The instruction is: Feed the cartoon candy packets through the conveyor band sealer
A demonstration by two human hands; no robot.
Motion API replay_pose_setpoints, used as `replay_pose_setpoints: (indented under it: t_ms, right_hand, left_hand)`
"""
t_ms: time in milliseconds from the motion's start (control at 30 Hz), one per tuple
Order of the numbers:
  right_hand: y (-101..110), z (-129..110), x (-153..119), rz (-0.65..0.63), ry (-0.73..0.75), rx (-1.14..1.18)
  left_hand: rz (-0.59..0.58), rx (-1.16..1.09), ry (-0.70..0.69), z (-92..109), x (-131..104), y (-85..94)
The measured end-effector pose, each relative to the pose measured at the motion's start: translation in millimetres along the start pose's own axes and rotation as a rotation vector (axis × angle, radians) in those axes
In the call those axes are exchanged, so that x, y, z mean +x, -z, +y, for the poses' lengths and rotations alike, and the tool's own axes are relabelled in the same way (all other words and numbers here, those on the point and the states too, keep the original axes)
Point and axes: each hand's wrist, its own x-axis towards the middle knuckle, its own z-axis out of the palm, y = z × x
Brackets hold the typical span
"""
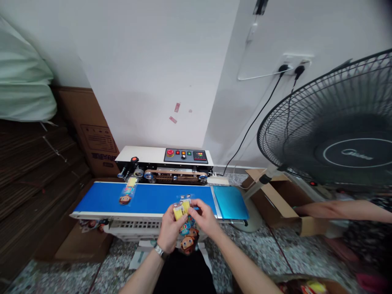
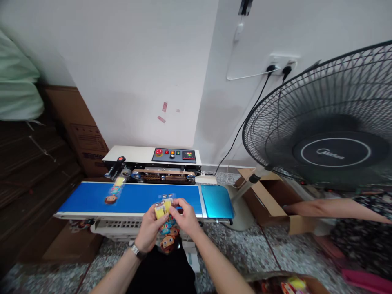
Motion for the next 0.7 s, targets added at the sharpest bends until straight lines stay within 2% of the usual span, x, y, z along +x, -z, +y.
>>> replay_pose_setpoints:
  t_ms: [100, 200, 333, 433, 533, 700]
  right_hand:
    - [-2, 13, 2, 0.118, -0.02, 0.032]
    - [19, 28, 15, 0.313, -0.056, 0.014]
    - [71, 50, 40, 0.48, -0.266, -0.462]
    - [97, 63, 57, 0.515, -0.402, -0.689]
    - [99, 68, 72, 0.487, -0.429, -0.723]
    - [72, 57, 77, 0.39, -0.375, -0.763]
  left_hand:
    - [0.039, -0.072, 0.076, -5, 1, 0.3]
    - [0.133, -0.116, 0.181, -12, 2, 5.4]
    - [0.172, -0.14, 0.235, -17, 1, 15.3]
    - [0.175, -0.172, 0.26, -18, 0, 19.3]
    - [0.143, -0.191, 0.29, -17, 0, 18.7]
    - [0.123, -0.26, 0.292, -8, 2, 13.4]
